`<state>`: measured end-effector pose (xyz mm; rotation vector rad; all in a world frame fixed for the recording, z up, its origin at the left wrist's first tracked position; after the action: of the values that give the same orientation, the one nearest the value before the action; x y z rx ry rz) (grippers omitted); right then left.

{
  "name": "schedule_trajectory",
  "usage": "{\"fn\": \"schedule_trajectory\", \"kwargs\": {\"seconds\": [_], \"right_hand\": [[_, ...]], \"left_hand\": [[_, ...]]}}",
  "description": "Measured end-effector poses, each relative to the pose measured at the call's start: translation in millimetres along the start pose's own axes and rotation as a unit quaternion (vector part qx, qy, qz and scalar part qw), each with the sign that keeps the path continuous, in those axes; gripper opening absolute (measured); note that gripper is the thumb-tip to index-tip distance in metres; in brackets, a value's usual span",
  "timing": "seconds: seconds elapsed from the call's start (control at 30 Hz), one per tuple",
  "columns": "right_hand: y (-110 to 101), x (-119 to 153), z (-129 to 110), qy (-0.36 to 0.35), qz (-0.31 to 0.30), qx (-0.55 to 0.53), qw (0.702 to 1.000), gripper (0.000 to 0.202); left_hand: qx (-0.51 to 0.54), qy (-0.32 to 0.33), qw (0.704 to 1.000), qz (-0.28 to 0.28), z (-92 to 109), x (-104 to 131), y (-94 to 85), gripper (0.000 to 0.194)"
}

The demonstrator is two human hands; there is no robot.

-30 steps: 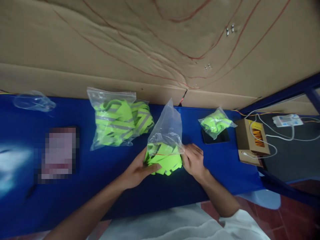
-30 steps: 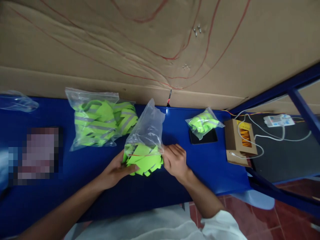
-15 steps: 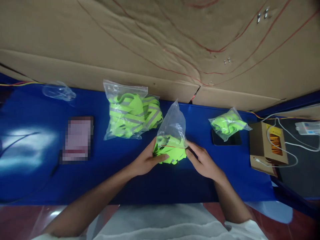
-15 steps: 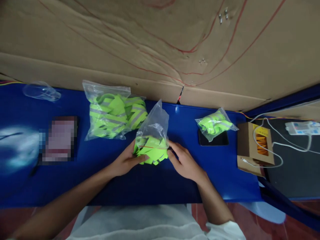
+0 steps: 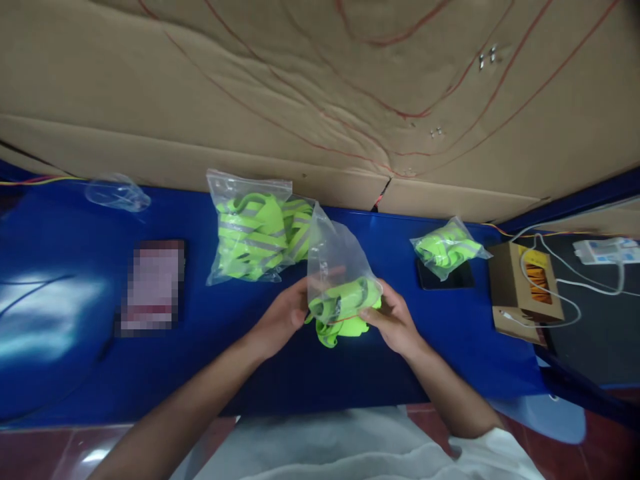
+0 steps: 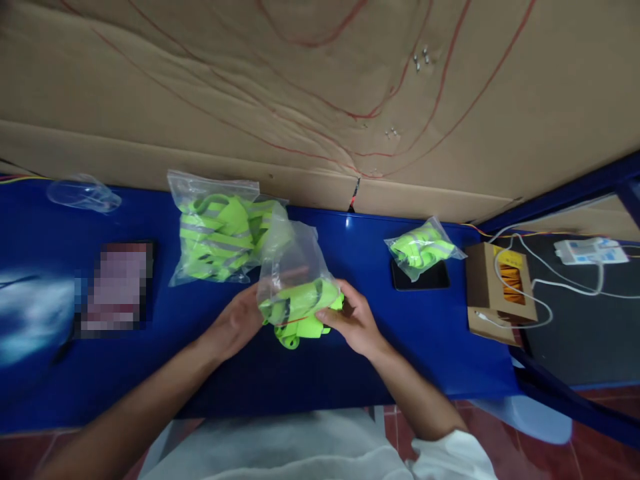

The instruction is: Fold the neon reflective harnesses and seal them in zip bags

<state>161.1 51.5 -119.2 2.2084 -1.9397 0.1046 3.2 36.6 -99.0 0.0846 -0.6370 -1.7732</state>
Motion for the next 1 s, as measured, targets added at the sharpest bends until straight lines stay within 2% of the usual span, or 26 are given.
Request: {"fn": "schedule_trajectory", "kwargs": {"seconds": [0.13, 0.23, 0.33, 0.47, 0.53, 0.6, 0.67, 0.73, 0.83, 1.0], "right_hand": [[6.3, 2.3, -7.1, -0.006, -0.021, 0.022, 1.000, 0.042], [7.3, 1.4, -8.3, -0.018, 0.017, 0.066, 0.998, 0.043], [7.8, 0.6, -10.6, -0.029, 0.027, 0.082, 0.996, 0.045], [12.5, 2.3, -12.4, 0.000, -0.046, 0.045, 0.998, 0.038], [14.8, 3.5, -12.1, 0.021, -0.071, 0.021, 0.997, 0.037], [17.1, 2.9, -9.4, 0.039, -0.070, 0.002, 0.997, 0.038], [16.7, -0.3, -3.5, 0.063, -0.025, -0.032, 0.997, 0.045], [15.1, -3.0, 6.4, 0.101, 0.047, -0.084, 0.990, 0.053], [19.1, -2.0, 19.0, 0.140, 0.128, -0.143, 0.971, 0.051], [29.1, 4.3, 8.6, 0.072, 0.161, -0.143, 0.974, 0.039]], "left_hand": [[0.102, -0.059, 0.990, 0.079, -19.9, -5.9, -8.4, 0.065], [0.106, -0.086, 0.985, 0.107, -36.0, -9.7, -9.0, 0.067], [0.069, -0.077, 0.992, 0.070, -30.9, -10.9, -8.6, 0.077], [0.007, -0.048, 0.998, -0.034, -13.8, -4.6, -5.8, 0.085], [0.007, -0.023, 0.999, -0.049, -8.8, -2.3, -4.0, 0.085], [0.025, 0.008, 0.999, -0.028, -7.0, -2.7, -2.7, 0.085], [0.041, 0.034, 0.999, 0.008, -8.2, -5.0, -2.3, 0.086], [0.047, 0.057, 0.997, 0.039, -9.3, -7.6, -3.2, 0.087], [0.052, 0.081, 0.993, 0.061, -9.0, -10.7, -5.7, 0.086], [0.073, 0.079, 0.987, 0.119, -11.0, -10.2, -16.2, 0.081]]}}
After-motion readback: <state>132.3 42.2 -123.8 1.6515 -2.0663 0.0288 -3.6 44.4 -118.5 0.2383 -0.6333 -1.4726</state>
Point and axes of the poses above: each hand's wrist, its own x-axis away from the middle knuckle, its own y-axis out of the palm, z = x × y, the point moved 9 cm from there along -x, towards the middle knuckle, and after that the axes turned 10 degrees about z, right-handed, at the moved point
